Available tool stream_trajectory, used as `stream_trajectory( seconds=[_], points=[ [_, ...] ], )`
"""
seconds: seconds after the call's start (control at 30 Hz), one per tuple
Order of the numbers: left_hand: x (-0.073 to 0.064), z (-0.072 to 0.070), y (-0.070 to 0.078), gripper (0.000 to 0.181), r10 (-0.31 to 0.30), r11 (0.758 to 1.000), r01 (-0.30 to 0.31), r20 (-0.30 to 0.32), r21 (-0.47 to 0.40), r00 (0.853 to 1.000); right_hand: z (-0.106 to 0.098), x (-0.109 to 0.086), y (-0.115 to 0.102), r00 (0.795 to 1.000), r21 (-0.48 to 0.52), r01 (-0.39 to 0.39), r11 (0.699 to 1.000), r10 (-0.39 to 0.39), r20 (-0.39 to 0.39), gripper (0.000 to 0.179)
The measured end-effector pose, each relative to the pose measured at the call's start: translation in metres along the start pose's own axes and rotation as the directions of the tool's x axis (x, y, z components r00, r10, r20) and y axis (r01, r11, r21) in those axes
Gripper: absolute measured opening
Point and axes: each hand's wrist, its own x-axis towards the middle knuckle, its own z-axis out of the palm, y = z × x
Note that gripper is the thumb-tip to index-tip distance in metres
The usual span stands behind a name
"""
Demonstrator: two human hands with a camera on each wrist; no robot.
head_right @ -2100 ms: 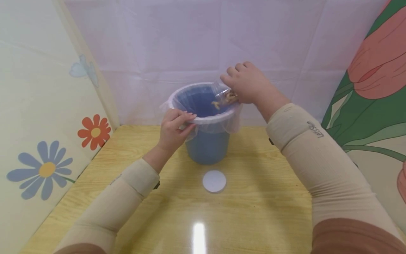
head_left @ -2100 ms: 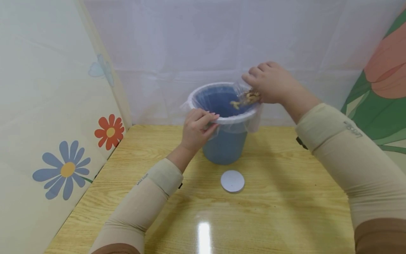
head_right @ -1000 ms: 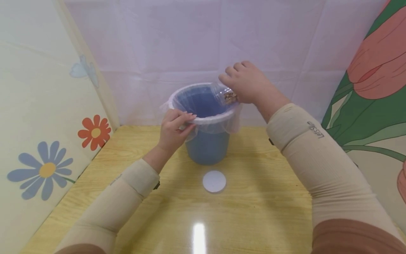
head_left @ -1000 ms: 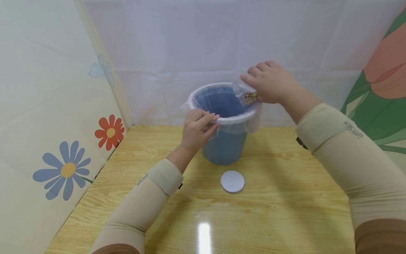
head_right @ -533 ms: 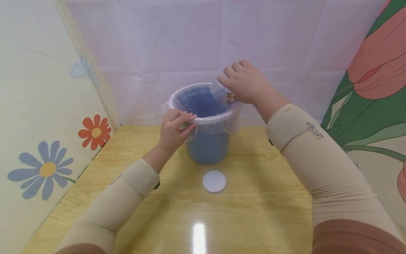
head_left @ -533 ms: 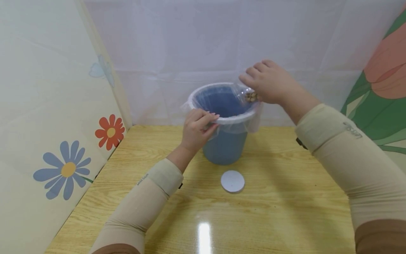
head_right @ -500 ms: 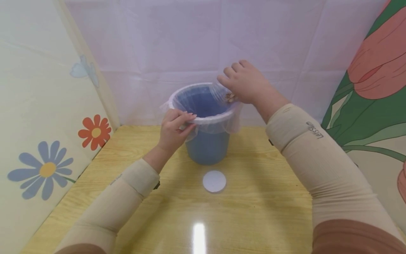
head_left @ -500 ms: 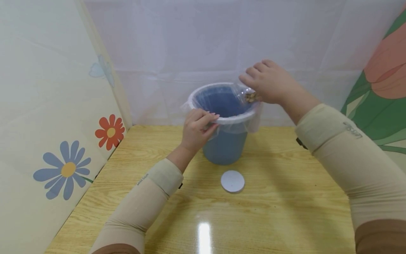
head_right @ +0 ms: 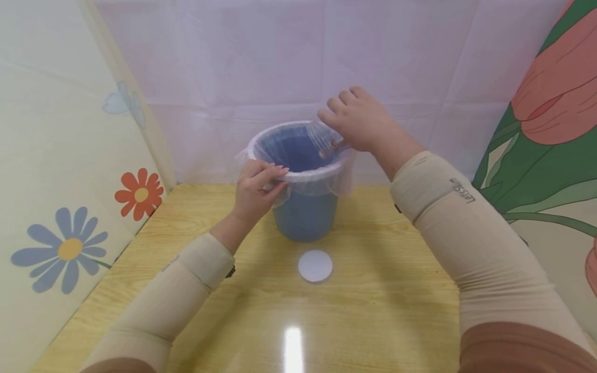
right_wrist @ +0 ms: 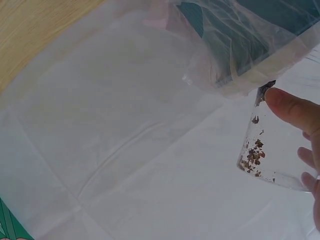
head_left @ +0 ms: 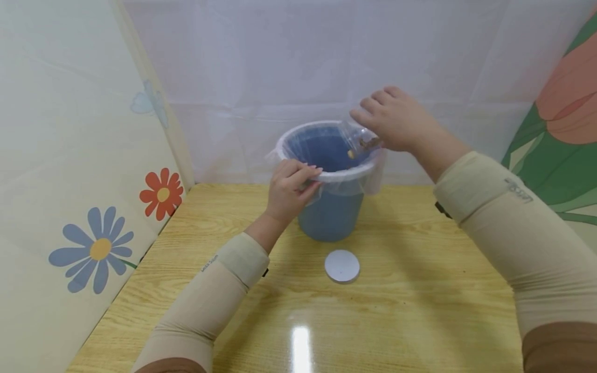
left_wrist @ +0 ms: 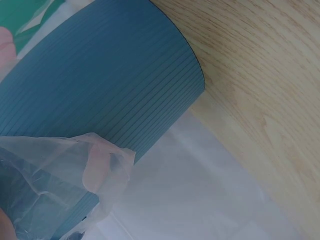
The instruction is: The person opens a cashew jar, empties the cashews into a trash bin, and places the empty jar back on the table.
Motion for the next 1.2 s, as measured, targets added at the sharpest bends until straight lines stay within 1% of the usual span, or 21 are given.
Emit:
stream_trajectory(
  seconds=[0.13, 0.2, 0.43, 0.6, 0.8, 1.0, 1.2],
  points=[
    [0.0, 0.0, 0.0, 0.017, -0.002, 1.0, 0.002, -0.003, -0.001, 1.0, 0.0, 0.0, 0.0, 1.0, -0.005, 0.004, 1.0, -0.004, -0.026, 0.085],
    [0.0, 0.0, -0.001, 0.017, -0.002, 1.0, 0.002, -0.004, -0.002, 1.0, 0.0, 0.0, 0.0, 1.0, -0.003, 0.003, 1.0, -0.003, -0.025, 0.084],
    [0.0, 0.001, -0.001, 0.017, -0.001, 1.0, 0.001, -0.006, -0.002, 1.0, -0.002, 0.001, -0.001, 1.0, 0.002, -0.001, 1.0, 0.001, 0.016, 0.084],
    [0.0, 0.002, -0.001, 0.017, -0.002, 1.0, 0.002, -0.005, -0.002, 1.0, 0.001, -0.001, -0.001, 1.0, 0.039, -0.021, 0.999, 0.02, 0.024, 0.083],
    [0.0, 0.002, -0.001, 0.017, 0.002, 1.0, -0.002, -0.006, -0.004, 1.0, 0.005, -0.003, 0.0, 0.997, 0.091, -0.071, 0.993, 0.068, 0.033, 0.09],
    [0.001, 0.002, 0.0, 0.016, 0.001, 1.0, -0.001, -0.001, -0.01, 1.0, 0.007, -0.005, 0.003, 0.989, 0.192, -0.141, 0.971, 0.132, 0.06, 0.092],
    [0.002, 0.002, 0.0, 0.016, 0.001, 1.0, -0.001, -0.005, -0.015, 1.0, 0.008, -0.009, 0.005, 0.977, 0.291, -0.209, 0.934, 0.19, 0.092, 0.094]
  ],
)
